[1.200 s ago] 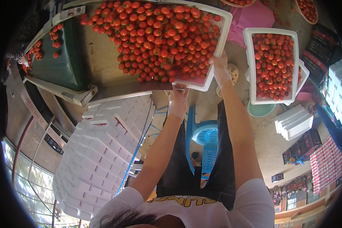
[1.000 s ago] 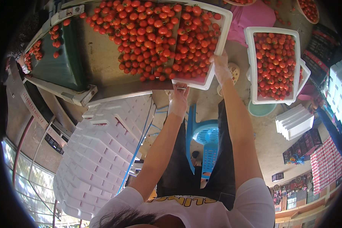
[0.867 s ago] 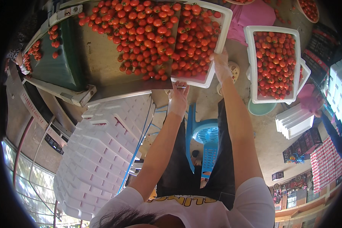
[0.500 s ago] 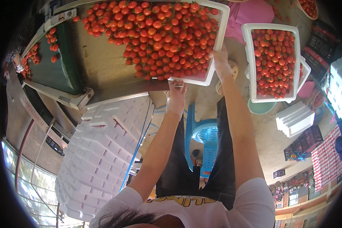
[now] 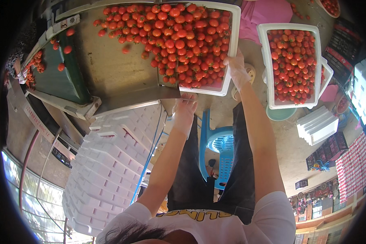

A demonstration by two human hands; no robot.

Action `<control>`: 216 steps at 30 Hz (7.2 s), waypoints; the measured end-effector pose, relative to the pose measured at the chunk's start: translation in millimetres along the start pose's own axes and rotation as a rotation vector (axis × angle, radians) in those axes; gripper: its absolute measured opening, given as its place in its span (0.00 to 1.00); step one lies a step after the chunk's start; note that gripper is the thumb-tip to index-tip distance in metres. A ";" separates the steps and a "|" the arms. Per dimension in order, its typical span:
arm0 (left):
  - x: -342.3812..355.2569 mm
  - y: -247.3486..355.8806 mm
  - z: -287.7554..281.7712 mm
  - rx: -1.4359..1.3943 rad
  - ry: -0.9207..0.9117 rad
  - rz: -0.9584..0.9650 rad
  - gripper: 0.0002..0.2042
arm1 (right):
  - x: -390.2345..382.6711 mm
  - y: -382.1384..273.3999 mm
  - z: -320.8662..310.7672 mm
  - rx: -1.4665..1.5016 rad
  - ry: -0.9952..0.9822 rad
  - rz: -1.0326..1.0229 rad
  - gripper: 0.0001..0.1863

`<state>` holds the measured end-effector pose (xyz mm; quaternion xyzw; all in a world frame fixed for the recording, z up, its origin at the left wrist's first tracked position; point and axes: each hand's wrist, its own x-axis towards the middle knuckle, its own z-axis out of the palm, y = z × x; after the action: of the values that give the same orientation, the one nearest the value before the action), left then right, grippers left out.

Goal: The person takes empty white trays from a stack, places them in a workspace, and then fills them by hand with small red tomatoes from a large pile.

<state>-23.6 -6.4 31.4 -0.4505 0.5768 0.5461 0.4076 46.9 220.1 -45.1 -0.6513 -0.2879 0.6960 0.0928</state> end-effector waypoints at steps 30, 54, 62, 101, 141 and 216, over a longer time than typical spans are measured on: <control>-102.6 -30.1 -75.1 -0.012 -0.119 -0.312 0.20 | 29.1 21.2 49.1 -0.693 0.315 -0.296 0.30; 88.1 -241.0 -146.3 2.037 -0.991 -0.067 0.44 | -133.5 -14.6 69.6 -0.653 -0.033 -1.078 0.18; 128.1 -213.1 -122.5 2.335 -1.045 -0.001 0.21 | -140.6 -62.2 114.2 -0.342 -0.143 -1.315 0.15; 4.6 -19.3 -137.5 0.340 -0.621 0.682 0.16 | -20.9 80.1 33.4 -0.561 0.330 -0.416 0.15; 70.3 -70.0 -17.2 0.105 -0.990 0.287 0.27 | -102.0 142.3 -102.9 0.442 0.047 -0.342 0.23; -121.9 2.4 28.0 0.505 -0.599 1.111 0.14 | 9.6 331.4 -766.8 0.493 1.231 -0.605 0.22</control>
<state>5.5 30.6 147.3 0.1924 0.6945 0.6242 0.3017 863.1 168.7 -215.4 -0.7767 -0.1859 0.1923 0.5703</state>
